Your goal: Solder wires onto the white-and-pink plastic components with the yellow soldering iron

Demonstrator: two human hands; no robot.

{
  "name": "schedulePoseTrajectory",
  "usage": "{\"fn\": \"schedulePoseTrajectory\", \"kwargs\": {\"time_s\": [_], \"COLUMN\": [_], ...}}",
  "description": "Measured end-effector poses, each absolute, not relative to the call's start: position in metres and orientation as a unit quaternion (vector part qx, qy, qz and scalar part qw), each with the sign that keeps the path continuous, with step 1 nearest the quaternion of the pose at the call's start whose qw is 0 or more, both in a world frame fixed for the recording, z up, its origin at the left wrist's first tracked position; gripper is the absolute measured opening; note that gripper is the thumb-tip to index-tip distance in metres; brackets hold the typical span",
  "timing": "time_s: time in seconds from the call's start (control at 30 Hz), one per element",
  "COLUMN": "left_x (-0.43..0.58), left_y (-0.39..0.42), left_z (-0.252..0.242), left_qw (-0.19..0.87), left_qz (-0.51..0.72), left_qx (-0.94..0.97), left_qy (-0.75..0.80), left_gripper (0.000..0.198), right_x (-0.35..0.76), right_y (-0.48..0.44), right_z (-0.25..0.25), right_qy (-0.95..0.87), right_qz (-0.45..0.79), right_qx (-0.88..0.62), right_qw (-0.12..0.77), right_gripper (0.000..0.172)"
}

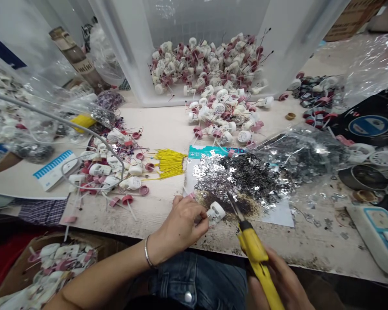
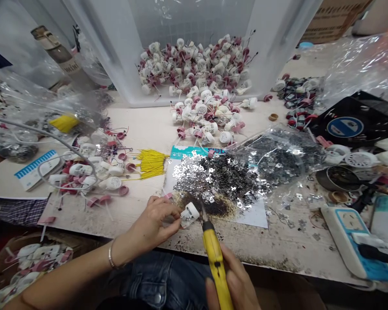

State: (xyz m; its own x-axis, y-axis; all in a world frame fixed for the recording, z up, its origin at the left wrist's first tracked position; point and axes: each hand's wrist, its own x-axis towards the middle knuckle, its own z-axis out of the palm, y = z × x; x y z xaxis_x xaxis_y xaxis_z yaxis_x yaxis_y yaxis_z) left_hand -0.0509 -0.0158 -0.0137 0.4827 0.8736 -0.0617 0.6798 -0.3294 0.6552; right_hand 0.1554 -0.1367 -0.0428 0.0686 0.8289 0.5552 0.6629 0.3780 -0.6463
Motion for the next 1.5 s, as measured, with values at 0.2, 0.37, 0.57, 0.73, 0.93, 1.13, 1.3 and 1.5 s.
{"fn": "schedulePoseTrajectory", "kwargs": {"time_s": [0.2, 0.37, 0.57, 0.73, 0.93, 1.13, 1.3, 1.5], "left_x": [-0.064, -0.066, -0.059, -0.049, -0.044, -0.037, -0.046, -0.05], "left_y": [-0.012, -0.013, -0.002, 0.01, 0.016, 0.025, 0.012, 0.006], "left_z": [-0.012, -0.01, -0.012, -0.014, -0.02, -0.028, -0.022, -0.02], "left_qw": [0.258, 0.281, 0.246, 0.241, 0.252, 0.244, 0.244, 0.263], "left_qz": [0.145, 0.076, 0.044, -0.02, 0.01, 0.037, 0.013, 0.012], "left_qx": [0.864, 0.872, 0.828, 0.817, 0.796, 0.813, 0.839, 0.807], "left_qy": [0.407, 0.393, 0.502, 0.524, 0.55, 0.528, 0.487, 0.529], "left_gripper": [0.053, 0.021, 0.017, 0.019, 0.015, 0.011, 0.01, 0.015], "right_x": [0.116, 0.106, 0.105, 0.11, 0.112, 0.111, 0.134, 0.152], "right_y": [-0.082, -0.064, -0.076, -0.082, -0.085, -0.086, -0.104, -0.125], "right_z": [-0.058, -0.075, -0.065, -0.066, -0.067, -0.064, -0.06, -0.044], "right_qy": [-0.62, -0.654, -0.656, -0.616, -0.612, -0.608, -0.653, -0.683], "right_qz": [0.057, 0.07, 0.111, 0.113, 0.126, 0.113, 0.081, 0.135], "right_qx": [-0.558, -0.527, -0.522, -0.55, -0.547, -0.543, -0.541, -0.544], "right_qw": [0.548, 0.538, 0.534, 0.552, 0.558, 0.568, 0.523, 0.468], "right_gripper": [0.013, 0.017, 0.018, 0.019, 0.019, 0.018, 0.042, 0.036]}}
